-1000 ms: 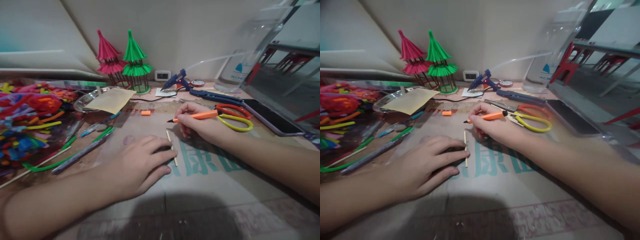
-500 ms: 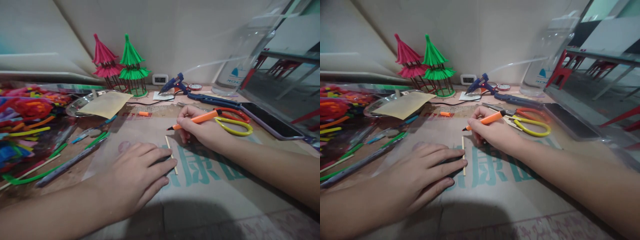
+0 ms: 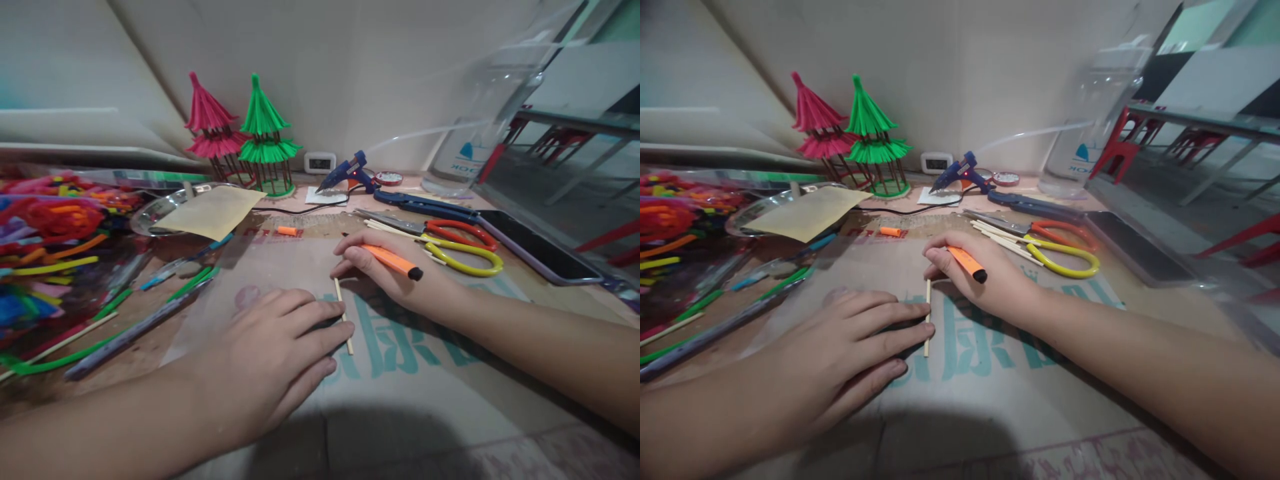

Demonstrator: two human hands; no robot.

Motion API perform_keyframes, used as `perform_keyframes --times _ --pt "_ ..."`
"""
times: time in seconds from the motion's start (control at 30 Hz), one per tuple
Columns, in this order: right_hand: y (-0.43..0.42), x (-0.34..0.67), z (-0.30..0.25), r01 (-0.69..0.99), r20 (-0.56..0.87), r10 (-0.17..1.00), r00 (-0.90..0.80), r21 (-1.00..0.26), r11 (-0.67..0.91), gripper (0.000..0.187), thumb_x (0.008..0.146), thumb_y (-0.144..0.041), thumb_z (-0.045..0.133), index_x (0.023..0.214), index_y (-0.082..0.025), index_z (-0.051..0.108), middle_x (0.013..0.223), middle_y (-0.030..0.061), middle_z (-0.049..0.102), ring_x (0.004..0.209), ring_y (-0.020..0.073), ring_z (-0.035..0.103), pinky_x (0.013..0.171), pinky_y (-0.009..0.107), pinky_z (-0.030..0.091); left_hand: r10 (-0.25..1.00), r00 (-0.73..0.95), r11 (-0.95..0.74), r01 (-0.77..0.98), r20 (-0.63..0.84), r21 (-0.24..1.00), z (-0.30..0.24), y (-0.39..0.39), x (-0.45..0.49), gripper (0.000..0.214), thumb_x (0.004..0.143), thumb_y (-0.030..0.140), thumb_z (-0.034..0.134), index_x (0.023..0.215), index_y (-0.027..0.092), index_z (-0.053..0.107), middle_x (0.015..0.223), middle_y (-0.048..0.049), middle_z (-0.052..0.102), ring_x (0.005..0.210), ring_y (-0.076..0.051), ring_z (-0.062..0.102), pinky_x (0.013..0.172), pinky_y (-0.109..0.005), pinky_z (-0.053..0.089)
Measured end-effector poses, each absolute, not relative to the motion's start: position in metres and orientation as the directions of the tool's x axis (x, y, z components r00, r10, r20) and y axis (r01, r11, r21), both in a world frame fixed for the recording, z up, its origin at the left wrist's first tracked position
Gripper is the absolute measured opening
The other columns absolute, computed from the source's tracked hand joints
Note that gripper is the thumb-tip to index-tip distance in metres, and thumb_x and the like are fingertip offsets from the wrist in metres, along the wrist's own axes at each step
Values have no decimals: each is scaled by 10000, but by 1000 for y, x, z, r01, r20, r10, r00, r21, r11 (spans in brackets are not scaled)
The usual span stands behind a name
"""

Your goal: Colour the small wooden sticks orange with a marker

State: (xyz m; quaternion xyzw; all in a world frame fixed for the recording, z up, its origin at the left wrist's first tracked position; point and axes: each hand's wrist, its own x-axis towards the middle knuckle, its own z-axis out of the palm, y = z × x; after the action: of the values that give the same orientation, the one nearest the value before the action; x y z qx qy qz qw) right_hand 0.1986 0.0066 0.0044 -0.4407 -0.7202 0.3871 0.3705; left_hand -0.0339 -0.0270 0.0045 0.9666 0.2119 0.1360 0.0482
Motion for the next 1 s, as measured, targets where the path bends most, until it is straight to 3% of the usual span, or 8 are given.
perform_keyframes --times 0.17,0.37,0.5,0.67,0.77,0.9,1.0 --pt "8 202 2 376 236 911 -337 -854 360 197 1016 -366 532 1061 -201 628 913 46 779 854 173 758 782 289 591 430 868 -902 402 248 157 6 -27 -34 311 1038 269 448 1282 225 636 1303 -49 667 1088 -261 606 920 -431 465" --pt "1 201 6 213 154 899 -411 -942 259 197 1032 -389 480 1120 -230 555 900 40 752 875 189 738 739 310 576 484 842 -872 442 238 208 5 -29 -35 305 1013 259 468 1252 257 658 1204 -90 632 1043 -266 589 875 -412 465" --pt "0 201 2 394 258 873 -414 -814 428 120 959 -273 593 1068 -244 551 1029 49 733 938 204 705 830 360 546 522 833 -845 477 180 244 4 -29 -37 330 1009 292 471 1287 262 645 988 -79 592 885 -239 557 763 -367 444" --pt "7 201 -8 484 260 850 -458 -729 483 147 900 -177 611 1009 -243 536 1088 59 720 976 228 689 855 398 533 537 826 -828 480 169 290 6 -28 -36 327 1013 287 464 1282 267 649 980 -68 582 890 -227 542 777 -358 426" --pt "5 201 -4 427 253 858 -446 -783 452 95 946 -271 598 1026 -237 561 1066 58 721 952 219 698 802 365 556 541 824 -825 480 168 300 7 -27 -35 330 1015 291 459 1276 266 659 1010 -76 589 915 -235 545 802 -383 432" --pt "-2 201 4 238 214 902 -375 -918 317 388 1002 -542 486 1192 -223 602 938 52 726 854 190 717 679 295 573 539 822 -826 472 186 309 7 -26 -35 335 1020 305 465 1291 306 661 1174 -86 604 1050 -269 563 884 -436 447" --pt "-2 201 6 236 192 929 -315 -933 273 508 963 -623 507 1191 -201 673 808 32 691 721 161 683 627 270 556 534 823 -830 467 193 307 7 -26 -36 334 1019 307 473 1293 316 662 1278 -87 595 1150 -287 557 948 -463 453"
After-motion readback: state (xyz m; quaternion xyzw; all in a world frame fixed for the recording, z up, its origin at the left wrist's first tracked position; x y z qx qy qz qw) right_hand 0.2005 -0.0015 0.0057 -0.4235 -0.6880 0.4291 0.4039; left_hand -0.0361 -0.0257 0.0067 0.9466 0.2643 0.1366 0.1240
